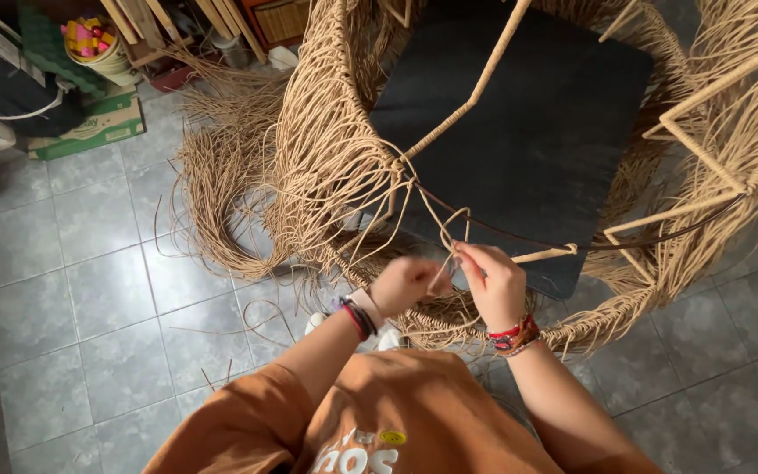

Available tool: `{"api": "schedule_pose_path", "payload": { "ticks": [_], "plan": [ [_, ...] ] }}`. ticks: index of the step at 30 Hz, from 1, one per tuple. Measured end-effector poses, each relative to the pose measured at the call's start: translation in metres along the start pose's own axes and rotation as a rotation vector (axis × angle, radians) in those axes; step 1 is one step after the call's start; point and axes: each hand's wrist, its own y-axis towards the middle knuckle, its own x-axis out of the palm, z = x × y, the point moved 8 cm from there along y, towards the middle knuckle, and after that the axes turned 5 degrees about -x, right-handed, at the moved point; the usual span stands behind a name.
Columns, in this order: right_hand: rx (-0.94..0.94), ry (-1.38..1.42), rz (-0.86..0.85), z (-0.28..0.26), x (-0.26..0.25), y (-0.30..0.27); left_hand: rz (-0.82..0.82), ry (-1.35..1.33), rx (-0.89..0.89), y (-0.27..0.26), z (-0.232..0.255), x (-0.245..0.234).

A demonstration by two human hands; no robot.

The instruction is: Weaving and tying straw strands onto a circular frame to create a decorative furniture piece

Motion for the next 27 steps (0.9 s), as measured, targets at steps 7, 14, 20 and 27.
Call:
{"api": "schedule_pose_path", "payload": {
  "ticks": [7, 14, 20, 27],
  "plan": [
    [0.029, 0.11, -0.003, 0.009, 0.009, -0.008, 0.015, -0.14, -0.077, 0.0, 0.02, -0.019],
    [0.169, 0.233, -0.131, 0.024, 0.022, -0.014, -0.669, -0.3, 0.115, -0.01, 0.012, 0.047],
    [0.31, 0.333, -0.163, 0.037, 0.037, -0.016, -0.549, -0.079, -0.013, -0.017, 0.031, 0.01],
    [0.341, 0.363, -0.185, 0.03, 0.053, -0.006, -0.34, -0.021, -0.006, -0.02, -0.002, 0.014]
  ]
}}
